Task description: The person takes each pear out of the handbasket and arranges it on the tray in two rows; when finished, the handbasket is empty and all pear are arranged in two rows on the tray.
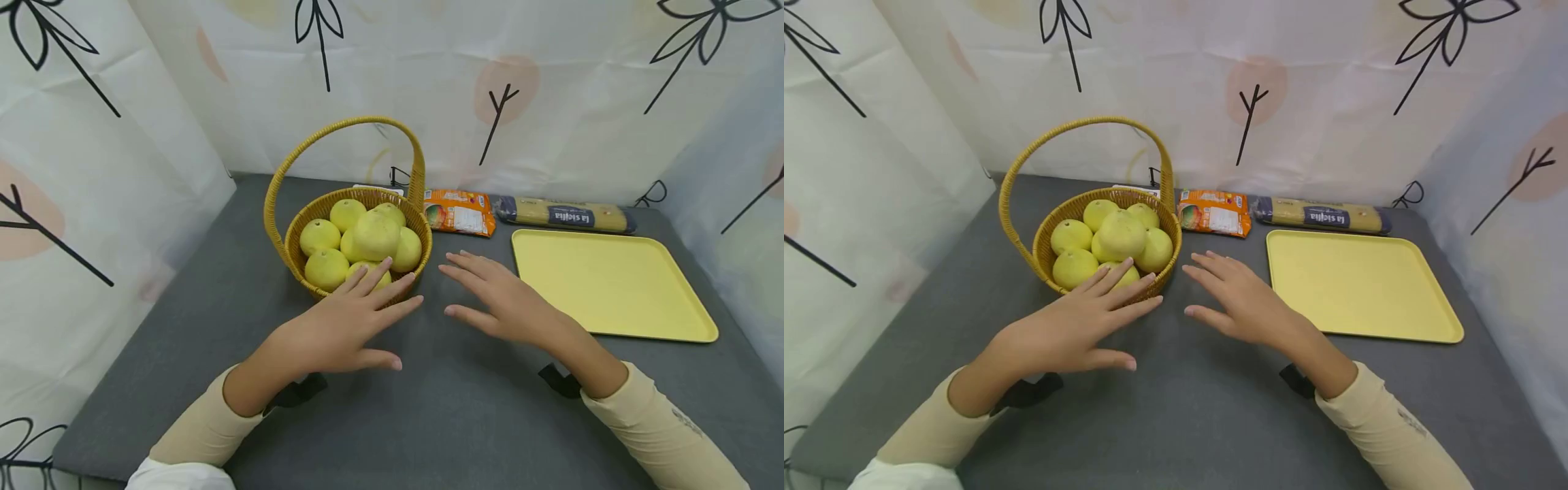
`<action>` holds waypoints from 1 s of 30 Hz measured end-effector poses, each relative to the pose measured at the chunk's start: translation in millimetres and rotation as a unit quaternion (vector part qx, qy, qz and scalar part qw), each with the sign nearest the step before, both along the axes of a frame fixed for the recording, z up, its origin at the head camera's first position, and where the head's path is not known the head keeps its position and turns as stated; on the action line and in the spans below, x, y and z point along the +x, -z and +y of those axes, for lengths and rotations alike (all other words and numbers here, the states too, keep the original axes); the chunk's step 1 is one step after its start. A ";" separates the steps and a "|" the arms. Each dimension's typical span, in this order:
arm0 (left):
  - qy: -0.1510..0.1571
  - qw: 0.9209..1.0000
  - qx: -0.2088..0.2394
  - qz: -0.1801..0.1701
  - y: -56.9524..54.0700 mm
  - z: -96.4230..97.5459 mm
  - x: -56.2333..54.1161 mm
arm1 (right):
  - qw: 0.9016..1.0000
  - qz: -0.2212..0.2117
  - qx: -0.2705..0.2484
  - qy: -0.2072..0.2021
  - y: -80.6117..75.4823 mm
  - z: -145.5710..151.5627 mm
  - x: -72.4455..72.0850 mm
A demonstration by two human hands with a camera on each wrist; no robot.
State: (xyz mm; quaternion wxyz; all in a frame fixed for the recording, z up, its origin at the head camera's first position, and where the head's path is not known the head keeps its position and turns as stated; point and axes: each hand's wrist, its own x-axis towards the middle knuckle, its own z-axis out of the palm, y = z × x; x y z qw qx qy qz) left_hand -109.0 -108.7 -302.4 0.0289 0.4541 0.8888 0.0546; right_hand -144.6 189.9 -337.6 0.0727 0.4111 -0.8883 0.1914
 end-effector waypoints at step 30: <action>-0.217 0.786 0.519 0.257 -2.0 -66.3 -82.8 | 0.984 -0.031 -0.175 0.024 -1.1 -82.6 -62.4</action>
